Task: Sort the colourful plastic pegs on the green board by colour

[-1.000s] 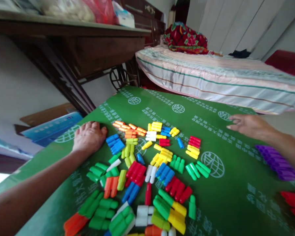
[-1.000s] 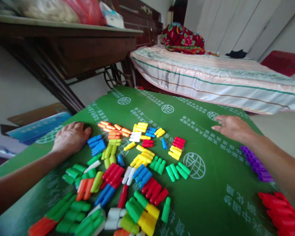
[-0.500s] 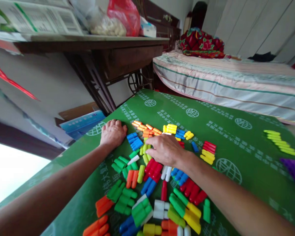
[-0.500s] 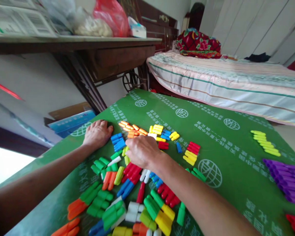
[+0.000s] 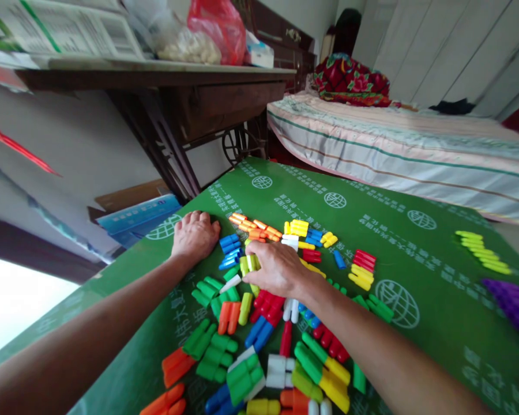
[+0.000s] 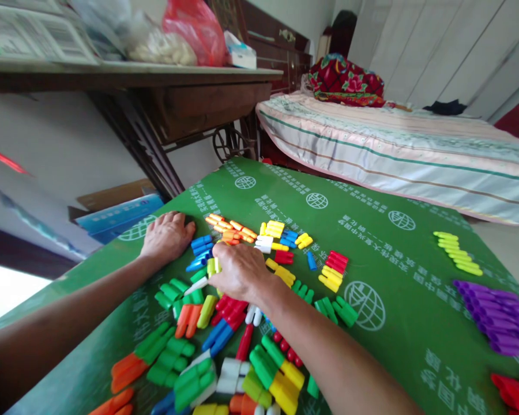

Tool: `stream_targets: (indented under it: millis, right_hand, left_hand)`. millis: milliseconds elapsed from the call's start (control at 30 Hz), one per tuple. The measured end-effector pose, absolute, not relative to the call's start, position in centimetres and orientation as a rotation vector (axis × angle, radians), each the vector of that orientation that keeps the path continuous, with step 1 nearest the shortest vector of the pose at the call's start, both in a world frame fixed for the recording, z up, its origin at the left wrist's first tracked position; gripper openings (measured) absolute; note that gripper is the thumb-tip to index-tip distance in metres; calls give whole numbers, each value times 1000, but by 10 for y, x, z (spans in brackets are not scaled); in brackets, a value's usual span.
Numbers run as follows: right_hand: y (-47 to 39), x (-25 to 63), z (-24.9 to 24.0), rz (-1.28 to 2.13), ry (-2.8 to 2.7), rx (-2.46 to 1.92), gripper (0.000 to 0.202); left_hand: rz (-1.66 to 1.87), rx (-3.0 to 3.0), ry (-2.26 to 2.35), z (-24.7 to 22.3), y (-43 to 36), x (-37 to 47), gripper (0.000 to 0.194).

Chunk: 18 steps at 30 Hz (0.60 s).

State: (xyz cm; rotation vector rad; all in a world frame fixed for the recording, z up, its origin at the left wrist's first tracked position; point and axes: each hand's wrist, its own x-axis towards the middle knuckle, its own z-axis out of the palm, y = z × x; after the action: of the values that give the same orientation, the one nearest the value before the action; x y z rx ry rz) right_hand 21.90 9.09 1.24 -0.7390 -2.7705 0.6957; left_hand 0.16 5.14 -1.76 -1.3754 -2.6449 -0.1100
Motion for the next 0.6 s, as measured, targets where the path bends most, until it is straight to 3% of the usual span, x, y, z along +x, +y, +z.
stream_targets:
  millis: [133,233,600]
  right_hand:
    - [101,237,16,1002,-2598,-692,27]
    - [128,265,24,1006,-2484,-764,32]
    - [268,442,25,-60,-2803,-1643,34]
  left_hand:
    - [-69,-1376,-2656,-15,51,2,55]
    - [-55,-1417,-2661,-12,51,1,55]
    - [11,-1365,-2706,-13,63,-14,72]
